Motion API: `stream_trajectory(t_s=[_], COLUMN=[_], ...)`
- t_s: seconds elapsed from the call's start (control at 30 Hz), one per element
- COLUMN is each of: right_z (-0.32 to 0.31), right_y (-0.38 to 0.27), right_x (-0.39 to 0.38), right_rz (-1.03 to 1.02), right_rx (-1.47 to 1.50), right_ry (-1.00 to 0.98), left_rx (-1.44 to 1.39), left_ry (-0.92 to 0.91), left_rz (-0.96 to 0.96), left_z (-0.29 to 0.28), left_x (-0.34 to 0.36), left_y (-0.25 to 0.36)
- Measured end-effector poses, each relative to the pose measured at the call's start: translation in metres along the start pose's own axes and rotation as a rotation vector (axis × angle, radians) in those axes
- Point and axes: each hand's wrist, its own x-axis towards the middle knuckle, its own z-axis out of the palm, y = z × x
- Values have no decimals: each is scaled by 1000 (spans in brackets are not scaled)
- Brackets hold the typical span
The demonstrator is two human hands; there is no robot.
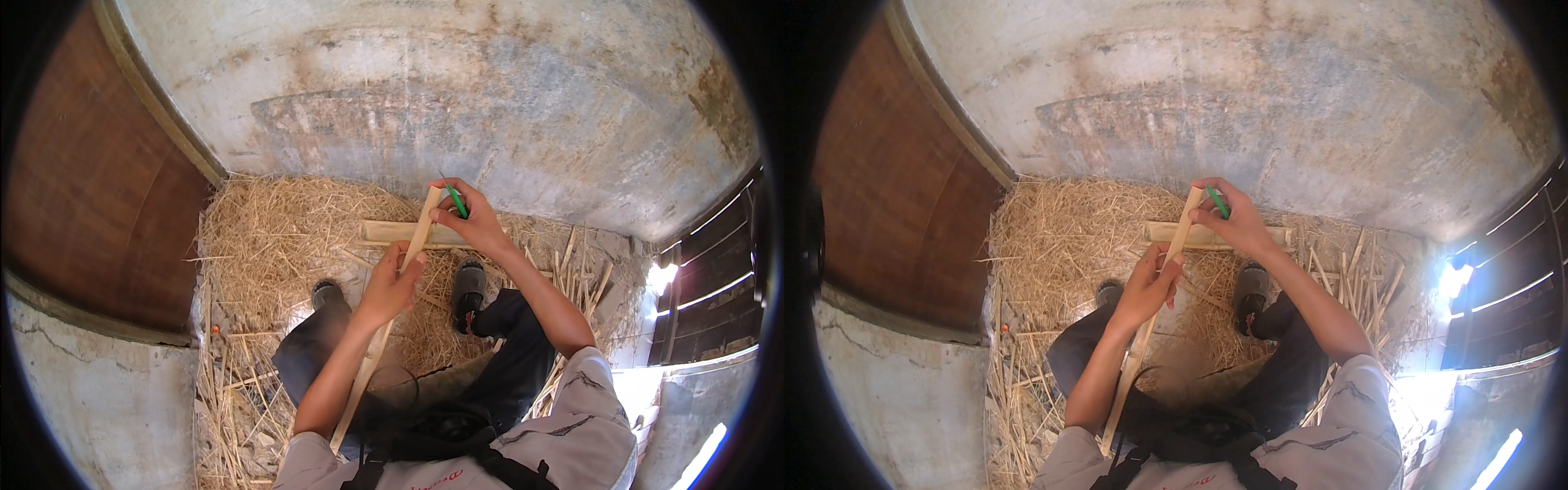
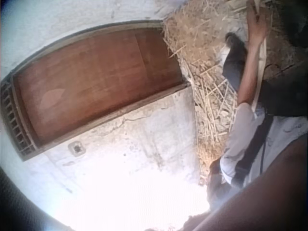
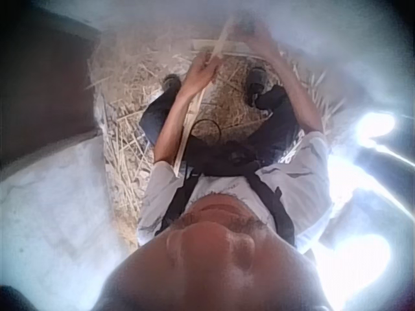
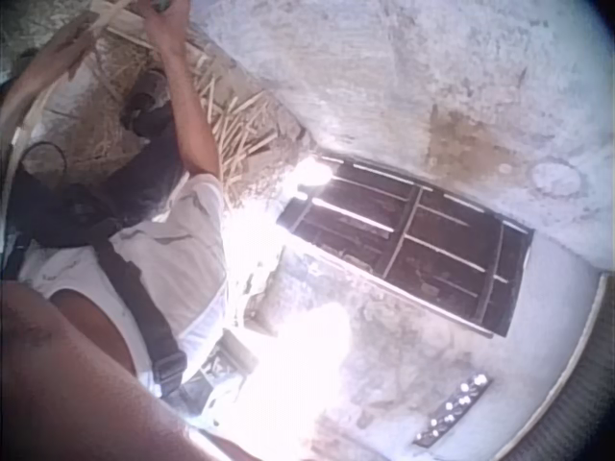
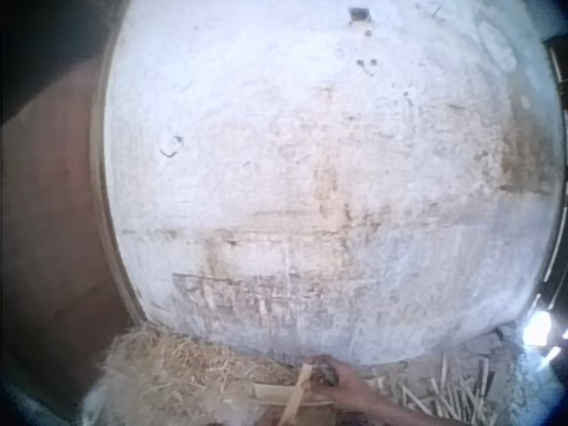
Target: The person whittles and shapes a thin wooden strip using a small green knife while holding it against another perpendicular wooden strip to create a joint.
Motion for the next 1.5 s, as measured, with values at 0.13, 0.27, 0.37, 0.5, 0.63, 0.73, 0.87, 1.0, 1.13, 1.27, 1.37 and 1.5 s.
stream_trajectory(t_s=[0.13,0.27,0.37,0.5,0.63,0.73,0.87,1.0,1.13,1.27,1.37,1.5], right_z=[8,-2,-1,8,10,11,13,10,5,-4,-10,-12], right_y=[1,4,-1,-7,-2,-4,-6,-1,-2,-2,-5,-10], right_x=[-1,-7,-14,-20,-22,-22,-19,-16,-12,-6,-2,3], right_rz=[-80,-170,-327,-443,-463,-452,-458,-454,-482,-453,-403,-382], right_rx=[38,-294,-485,-561,-577,-586,-604,-637,-638,-624,-629,-675], right_ry=[76,73,12,-53,-31,-22,0,15,63,92,128,147], left_rx=[93,152,220,259,330,366,421,440,464,449,461,446], left_ry=[81,126,150,193,193,199,210,217,230,235,228,237], left_rz=[92,100,136,292,211,191,207,198,199,202,178,256], left_z=[-4,-13,-13,-11,-4,-3,-5,-2,-3,-3,-4,-5], left_x=[5,7,5,5,-4,-8,-10,-10,-9,-8,-8,-7], left_y=[-16,-24,-17,-24,-9,-1,-1,2,-1,-6,-1,-6])
